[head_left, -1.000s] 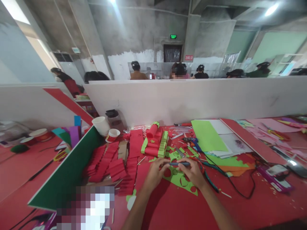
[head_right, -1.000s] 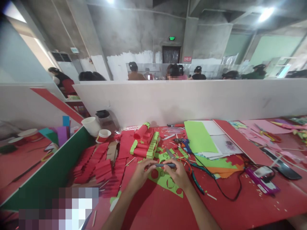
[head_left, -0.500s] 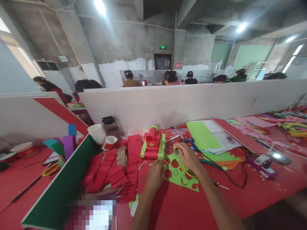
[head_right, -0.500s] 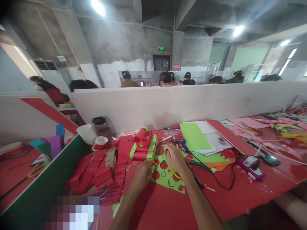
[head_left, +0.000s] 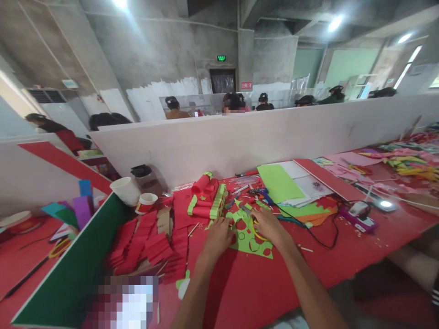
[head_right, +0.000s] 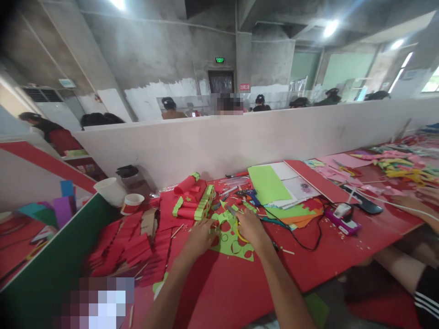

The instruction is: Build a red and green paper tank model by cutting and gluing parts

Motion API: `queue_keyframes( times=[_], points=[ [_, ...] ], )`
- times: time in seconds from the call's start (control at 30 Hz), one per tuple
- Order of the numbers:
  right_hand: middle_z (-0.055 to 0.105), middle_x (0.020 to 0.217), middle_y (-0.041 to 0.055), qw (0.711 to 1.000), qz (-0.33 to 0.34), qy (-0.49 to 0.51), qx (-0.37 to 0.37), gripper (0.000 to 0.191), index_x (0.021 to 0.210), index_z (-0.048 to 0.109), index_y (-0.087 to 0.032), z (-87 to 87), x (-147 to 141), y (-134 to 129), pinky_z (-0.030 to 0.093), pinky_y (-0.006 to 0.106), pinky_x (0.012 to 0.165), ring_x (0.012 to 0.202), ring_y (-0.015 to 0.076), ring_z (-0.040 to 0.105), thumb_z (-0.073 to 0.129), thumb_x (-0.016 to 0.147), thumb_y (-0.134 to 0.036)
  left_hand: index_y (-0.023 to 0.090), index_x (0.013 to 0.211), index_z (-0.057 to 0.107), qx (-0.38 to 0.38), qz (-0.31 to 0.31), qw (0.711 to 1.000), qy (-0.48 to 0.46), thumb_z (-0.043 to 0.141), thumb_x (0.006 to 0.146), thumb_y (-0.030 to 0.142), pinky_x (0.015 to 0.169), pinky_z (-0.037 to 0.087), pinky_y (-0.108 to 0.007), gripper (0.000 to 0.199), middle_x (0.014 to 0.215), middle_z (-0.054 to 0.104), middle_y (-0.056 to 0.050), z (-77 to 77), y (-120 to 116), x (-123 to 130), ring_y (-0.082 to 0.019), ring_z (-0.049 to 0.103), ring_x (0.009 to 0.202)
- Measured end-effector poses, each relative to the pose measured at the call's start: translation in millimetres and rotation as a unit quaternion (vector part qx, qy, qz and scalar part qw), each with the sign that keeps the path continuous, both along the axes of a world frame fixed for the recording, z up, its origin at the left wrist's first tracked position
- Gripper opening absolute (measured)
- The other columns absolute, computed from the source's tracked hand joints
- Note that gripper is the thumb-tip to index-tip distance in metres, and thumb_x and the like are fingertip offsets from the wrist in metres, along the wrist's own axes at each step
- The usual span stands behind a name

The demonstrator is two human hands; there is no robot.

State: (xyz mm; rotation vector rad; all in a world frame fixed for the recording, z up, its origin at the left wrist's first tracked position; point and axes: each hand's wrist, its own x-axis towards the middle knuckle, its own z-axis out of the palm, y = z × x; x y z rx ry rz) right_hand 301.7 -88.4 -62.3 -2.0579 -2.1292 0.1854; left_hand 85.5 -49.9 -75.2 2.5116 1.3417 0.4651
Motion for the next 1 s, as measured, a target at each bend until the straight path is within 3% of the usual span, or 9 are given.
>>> queue_keyframes(
  times=[0.17,0.37,0.53,0.67,0.77,0.9,1.0],
  points=[
    [0.059,0.122,0.0209,0.999,-0.024,-0.023,-0.037,0.058,0.137,0.049,-0.016,2.1,0.5,0.7,0.042,0.04,0.091,0.114,0.0337,0.056,0.056,0.081,-0.008,0.017,0.095,0.06,-0.026,0.009,0.997,0.074,0.069,0.076,0.035,0.083,0.04,-0.031,0.028,0.105,0.065,-0.01,8.9,13.0,16.7,-0.025,0.059,0.102],
    [0.061,0.119,0.0249,0.999,-0.013,-0.01,-0.05,0.058,0.142,0.04,-0.007,5.0,0.9,-1.3,0.044,0.041,0.087,0.109,0.0349,0.06,0.045,0.085,-0.006,0.019,0.097,0.06,-0.087,0.018,0.993,0.076,0.068,0.075,0.037,0.069,0.039,-0.026,0.03,0.091,0.068,-0.005,10.3,16.3,21.2,-0.02,0.063,0.086],
    [0.061,0.121,0.02,0.988,-0.017,0.144,0.05,0.051,0.134,0.044,-0.011,6.6,11.1,2.3,0.044,0.037,0.092,0.114,0.0293,0.058,0.053,0.085,-0.016,0.018,0.088,0.064,-0.116,0.02,0.992,0.054,0.067,0.076,0.03,0.06,0.037,-0.024,0.018,0.08,0.069,-0.004,10.9,15.6,18.8,-0.017,0.062,0.074],
    [0.061,0.121,0.0095,0.925,0.029,0.365,0.104,0.047,0.128,0.044,-0.022,18.1,16.7,8.7,0.047,0.033,0.09,0.108,0.0215,0.06,0.059,0.084,-0.03,0.019,0.08,0.066,-0.139,-0.068,0.987,-0.04,0.059,0.081,0.029,0.059,0.039,-0.023,0.012,0.072,0.066,-0.002,29.8,19.2,9.7,-0.015,0.059,0.066],
    [0.062,0.106,0.0058,0.879,0.069,0.463,0.095,0.051,0.125,0.047,-0.022,23.7,13.8,11.2,0.05,0.031,0.081,0.093,0.019,0.061,0.065,0.08,-0.037,0.019,0.078,0.062,-0.129,-0.116,0.972,-0.156,0.054,0.085,0.032,0.06,0.042,-0.024,0.017,0.072,0.062,-0.002,47.3,21.8,0.3,-0.015,0.055,0.067],
    [0.05,0.076,-0.0037,0.806,0.089,0.584,0.031,0.055,0.126,0.044,-0.024,24.1,3.2,8.6,0.042,0.021,0.049,0.053,0.0095,0.047,0.06,0.082,-0.053,0.018,0.081,0.056,-0.18,-0.134,0.938,-0.264,0.054,0.086,0.039,0.065,0.046,-0.025,0.021,0.076,0.058,-0.001,63.5,20.6,-12.3,-0.014,0.055,0.07],
    [0.045,0.074,-0.0047,0.759,0.105,0.642,0.016,0.054,0.122,0.045,-0.025,23.7,-5.3,5.0,0.034,0.019,0.043,0.048,0.0073,0.037,0.056,0.083,-0.06,0.018,0.079,0.053,-0.207,-0.115,0.906,-0.35,0.057,0.085,0.043,0.062,0.047,-0.024,0.026,0.071,0.054,0.001,70.3,17.3,-18.6,-0.012,0.055,0.063]
  ],
)
